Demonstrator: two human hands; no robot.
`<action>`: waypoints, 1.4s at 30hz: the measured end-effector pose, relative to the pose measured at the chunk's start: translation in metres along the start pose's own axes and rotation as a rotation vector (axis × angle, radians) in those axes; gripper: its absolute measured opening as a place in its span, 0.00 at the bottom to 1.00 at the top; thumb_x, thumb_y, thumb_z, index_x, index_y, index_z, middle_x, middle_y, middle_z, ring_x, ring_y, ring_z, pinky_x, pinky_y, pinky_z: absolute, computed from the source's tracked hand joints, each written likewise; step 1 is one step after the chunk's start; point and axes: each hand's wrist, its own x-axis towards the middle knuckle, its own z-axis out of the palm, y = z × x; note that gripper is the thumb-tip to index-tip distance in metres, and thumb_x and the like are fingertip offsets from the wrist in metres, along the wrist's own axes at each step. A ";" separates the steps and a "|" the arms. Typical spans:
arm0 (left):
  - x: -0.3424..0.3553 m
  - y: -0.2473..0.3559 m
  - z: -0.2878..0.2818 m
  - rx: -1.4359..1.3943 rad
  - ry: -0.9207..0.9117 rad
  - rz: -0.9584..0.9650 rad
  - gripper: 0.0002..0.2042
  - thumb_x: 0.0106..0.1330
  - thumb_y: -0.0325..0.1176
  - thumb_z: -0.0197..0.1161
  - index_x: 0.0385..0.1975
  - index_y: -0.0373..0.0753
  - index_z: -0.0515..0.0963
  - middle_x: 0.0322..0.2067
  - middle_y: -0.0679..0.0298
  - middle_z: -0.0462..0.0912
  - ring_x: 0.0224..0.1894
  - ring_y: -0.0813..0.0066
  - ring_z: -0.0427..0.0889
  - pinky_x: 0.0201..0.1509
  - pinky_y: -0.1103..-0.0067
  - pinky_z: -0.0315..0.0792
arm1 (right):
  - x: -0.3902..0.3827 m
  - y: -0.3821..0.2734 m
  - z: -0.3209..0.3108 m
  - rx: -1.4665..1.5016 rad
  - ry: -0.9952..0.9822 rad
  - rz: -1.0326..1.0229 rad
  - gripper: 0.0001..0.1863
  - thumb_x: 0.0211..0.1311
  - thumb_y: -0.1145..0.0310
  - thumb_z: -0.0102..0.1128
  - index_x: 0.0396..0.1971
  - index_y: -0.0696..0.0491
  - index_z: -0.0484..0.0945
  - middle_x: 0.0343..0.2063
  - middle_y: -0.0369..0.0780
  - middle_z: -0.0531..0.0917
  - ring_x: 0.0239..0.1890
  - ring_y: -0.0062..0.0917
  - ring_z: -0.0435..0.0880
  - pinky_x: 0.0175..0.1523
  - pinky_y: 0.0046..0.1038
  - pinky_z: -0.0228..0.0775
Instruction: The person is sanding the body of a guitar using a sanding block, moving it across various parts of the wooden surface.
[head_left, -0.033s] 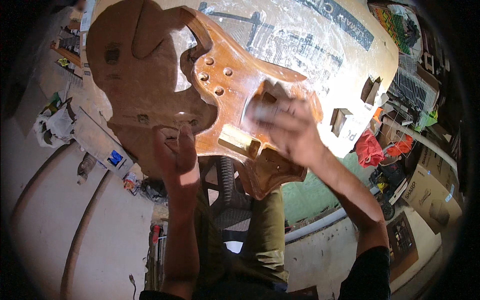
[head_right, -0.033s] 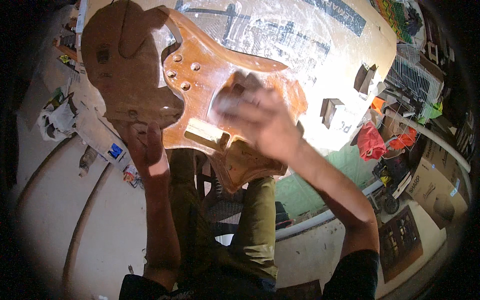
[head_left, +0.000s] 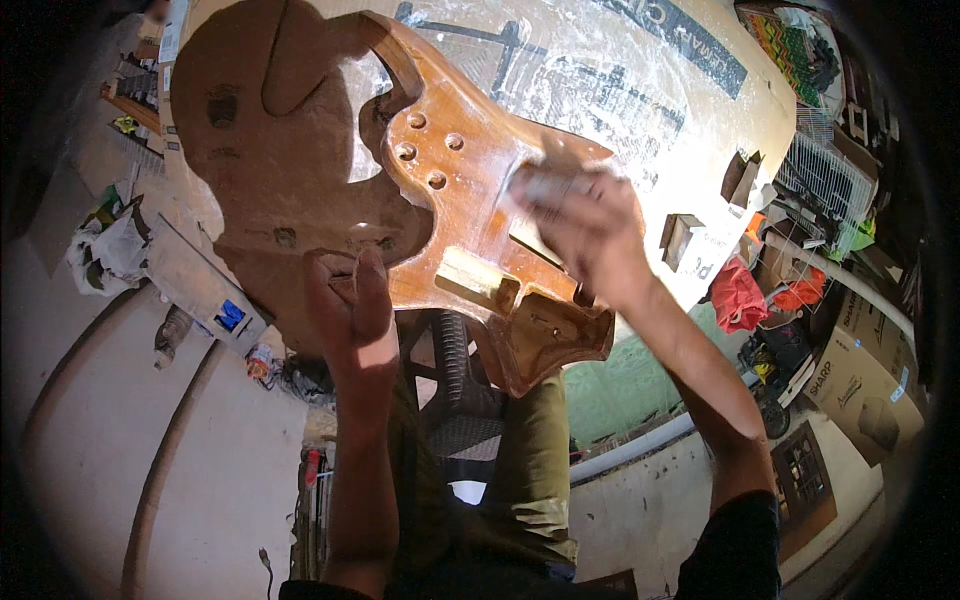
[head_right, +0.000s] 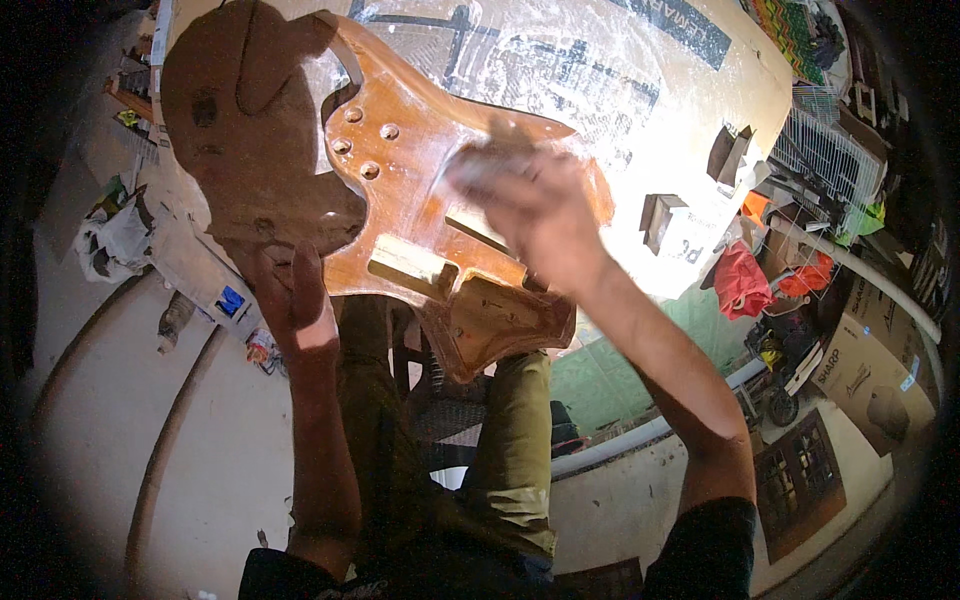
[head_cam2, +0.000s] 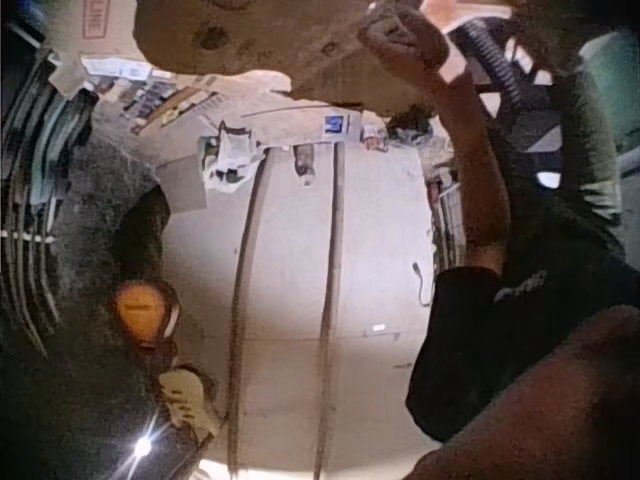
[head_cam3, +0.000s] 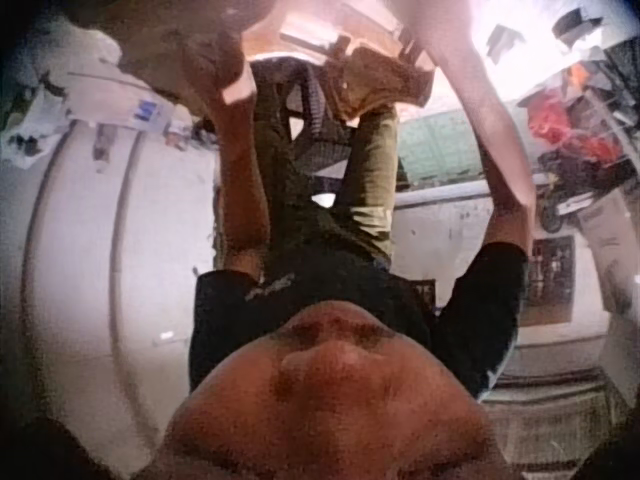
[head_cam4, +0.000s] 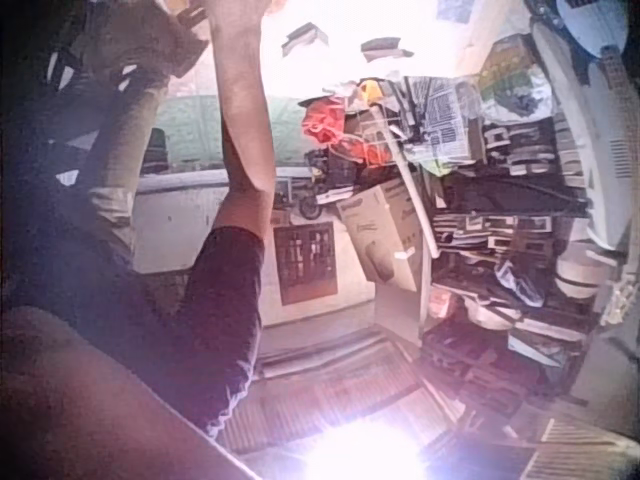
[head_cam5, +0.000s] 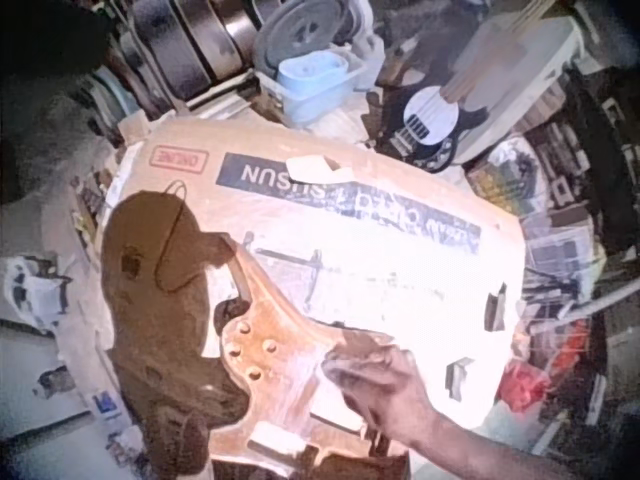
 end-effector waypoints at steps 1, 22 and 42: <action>0.000 -0.001 -0.001 0.010 -0.011 0.034 0.07 0.71 0.28 0.55 0.41 0.31 0.69 0.31 0.61 0.75 0.33 0.78 0.71 0.39 0.78 0.68 | -0.001 0.005 0.003 -0.077 0.004 0.163 0.20 0.51 0.70 0.71 0.47 0.41 0.87 0.51 0.24 0.85 0.45 0.21 0.77 0.52 0.27 0.66; -0.001 -0.004 0.003 -0.135 0.068 -0.093 0.09 0.71 0.31 0.56 0.40 0.30 0.70 0.39 0.57 0.79 0.38 0.78 0.74 0.41 0.81 0.71 | -0.003 -0.007 0.007 -0.014 0.053 0.068 0.23 0.49 0.69 0.73 0.49 0.37 0.87 0.53 0.22 0.85 0.48 0.22 0.74 0.50 0.27 0.62; 0.005 -0.008 0.002 -0.070 0.152 0.002 0.11 0.73 0.33 0.56 0.44 0.30 0.70 0.40 0.58 0.76 0.40 0.76 0.72 0.45 0.76 0.70 | -0.057 0.128 -0.037 1.098 0.567 1.027 0.26 0.65 0.73 0.63 0.62 0.57 0.70 0.48 0.39 0.83 0.47 0.21 0.81 0.54 0.23 0.69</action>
